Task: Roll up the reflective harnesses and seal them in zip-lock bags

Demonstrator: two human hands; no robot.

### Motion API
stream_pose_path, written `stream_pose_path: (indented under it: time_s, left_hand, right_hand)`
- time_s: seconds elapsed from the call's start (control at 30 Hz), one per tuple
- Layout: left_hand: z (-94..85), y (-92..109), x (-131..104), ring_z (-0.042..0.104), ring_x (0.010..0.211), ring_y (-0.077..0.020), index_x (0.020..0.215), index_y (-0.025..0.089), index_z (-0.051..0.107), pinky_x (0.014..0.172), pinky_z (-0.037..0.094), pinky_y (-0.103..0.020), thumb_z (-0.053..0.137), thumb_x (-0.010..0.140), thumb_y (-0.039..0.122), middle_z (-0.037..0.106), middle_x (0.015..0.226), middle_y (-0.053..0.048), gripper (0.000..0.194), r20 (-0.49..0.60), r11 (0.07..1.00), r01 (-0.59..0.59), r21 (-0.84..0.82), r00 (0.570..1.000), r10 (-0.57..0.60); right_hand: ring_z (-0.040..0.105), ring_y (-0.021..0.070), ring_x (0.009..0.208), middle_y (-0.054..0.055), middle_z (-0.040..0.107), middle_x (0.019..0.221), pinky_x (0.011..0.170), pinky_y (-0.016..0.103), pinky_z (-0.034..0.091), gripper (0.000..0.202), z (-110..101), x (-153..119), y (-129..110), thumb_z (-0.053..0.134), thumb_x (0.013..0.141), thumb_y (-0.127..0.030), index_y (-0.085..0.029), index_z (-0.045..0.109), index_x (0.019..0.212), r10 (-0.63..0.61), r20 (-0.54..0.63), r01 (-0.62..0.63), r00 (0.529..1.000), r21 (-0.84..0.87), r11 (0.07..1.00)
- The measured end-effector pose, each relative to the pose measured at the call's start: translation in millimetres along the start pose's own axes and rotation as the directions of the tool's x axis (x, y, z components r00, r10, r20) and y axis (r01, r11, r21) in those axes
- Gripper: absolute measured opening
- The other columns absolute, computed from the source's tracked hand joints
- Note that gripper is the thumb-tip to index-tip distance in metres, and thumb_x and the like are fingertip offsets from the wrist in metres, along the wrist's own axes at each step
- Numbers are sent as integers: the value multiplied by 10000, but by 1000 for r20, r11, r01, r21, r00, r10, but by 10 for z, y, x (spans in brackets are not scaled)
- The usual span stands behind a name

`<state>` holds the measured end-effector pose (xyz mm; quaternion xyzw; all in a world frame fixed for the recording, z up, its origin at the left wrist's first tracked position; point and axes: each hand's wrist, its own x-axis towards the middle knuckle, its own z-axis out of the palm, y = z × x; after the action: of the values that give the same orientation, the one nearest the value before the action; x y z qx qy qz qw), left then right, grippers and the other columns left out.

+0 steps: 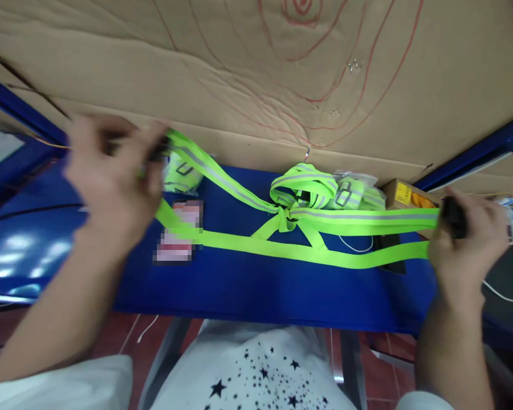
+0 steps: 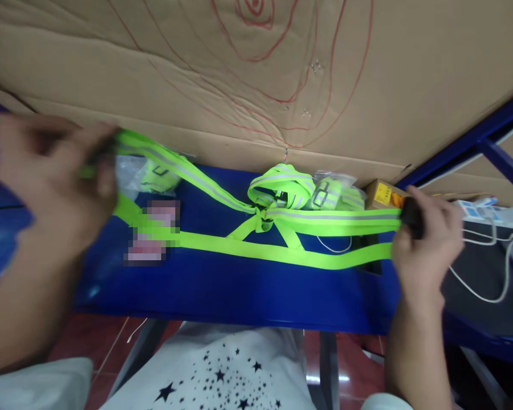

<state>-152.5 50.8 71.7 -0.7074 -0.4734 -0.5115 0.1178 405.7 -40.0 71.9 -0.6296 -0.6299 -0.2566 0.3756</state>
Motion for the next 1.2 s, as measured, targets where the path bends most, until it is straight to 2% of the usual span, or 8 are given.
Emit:
stream_pose_path:
  time_s: [0.1, 0.2, 0.3, 0.6, 0.8, 0.87, 1.03, 1.2]
  left_hand:
    - [401, 632, -128, 616, 1080, -221, 1386, 257, 661, 1008, 555, -387, 654, 905, 143, 651, 1173, -89, 495, 131, 932, -360, -53, 922, 364]
    - [659, 1150, -287, 613, 1206, -246, 1492, 221, 548, 1036, 554, -403, 462, 957, 28, 628, 1285, -142, 575, 209, 903, -415, -114, 878, 430]
    - [784, 1407, -381, 627, 1220, -262, 1542, 194, 478, 1048, 559, -442, 421, 946, -12, 643, 1286, -163, 633, 238, 896, -408, -173, 866, 440]
    - [881, 1463, -436, 653, 1193, -266, 1545, 173, 467, 1039, 578, -443, 422, 927, -26, 684, 1272, -158, 651, 196, 917, -386, -99, 896, 398]
    - [900, 1566, -481, 669, 1137, -277, 1425, 67, 556, 1016, 594, -420, 478, 951, 4, 697, 1257, -180, 485, 204, 858, -506, -83, 835, 512]
    - [896, 1557, -431, 670, 1139, -274, 1425, 80, 561, 1022, 589, -412, 480, 964, 24, 700, 1255, -171, 471, 187, 858, -508, -77, 838, 513]
    - [855, 1467, -253, 673, 1155, -244, 1593, 175, 395, 1035, 559, -381, 412, 972, 16, 701, 1255, -148, 641, 96, 912, -407, -54, 907, 410]
    - [889, 1478, -249, 685, 1072, -217, 1635, 194, 308, 1003, 562, -349, 352, 959, -4, 720, 1161, -114, 706, 107, 893, -441, -92, 887, 449]
  right_hand:
    - [619, 377, 1177, 179, 624, 1259, 995, 541, 519, 777, 37, -90, -647, 585, 696, -90, -219, 601, 1463, -201, 162, 188, 966, 88, 978]
    - [604, 352, 1150, 148, 600, 1270, 953, 517, 528, 847, 138, -163, -1195, 572, 712, -73, -250, 477, 1535, -354, 277, 309, 893, 193, 931]
    - [606, 330, 1112, 149, 612, 1240, 913, 474, 526, 845, 244, -223, -1511, 543, 718, -35, -217, 451, 1539, -425, 316, 360, 848, 245, 900]
    - [564, 362, 1160, 204, 590, 1250, 917, 481, 510, 773, 324, -361, -1656, 563, 740, -40, -96, 508, 1508, -362, 362, 276, 859, 266, 923]
    - [580, 341, 1118, 193, 605, 1243, 920, 476, 514, 740, 362, -359, -1751, 561, 760, -46, -96, 515, 1497, -341, 406, 255, 848, 250, 934]
    - [588, 334, 1104, 177, 610, 1241, 920, 480, 519, 740, 354, -323, -1725, 556, 760, -56, -129, 512, 1495, -337, 384, 250, 860, 259, 933]
    - [579, 352, 1155, 150, 596, 1267, 943, 508, 517, 769, 295, -241, -1629, 552, 775, -86, -217, 465, 1528, -295, 292, 224, 910, 254, 941]
    - [593, 339, 1124, 155, 606, 1247, 908, 475, 518, 754, 297, -246, -1699, 560, 752, -83, -186, 491, 1496, -320, 296, 249, 900, 253, 935]
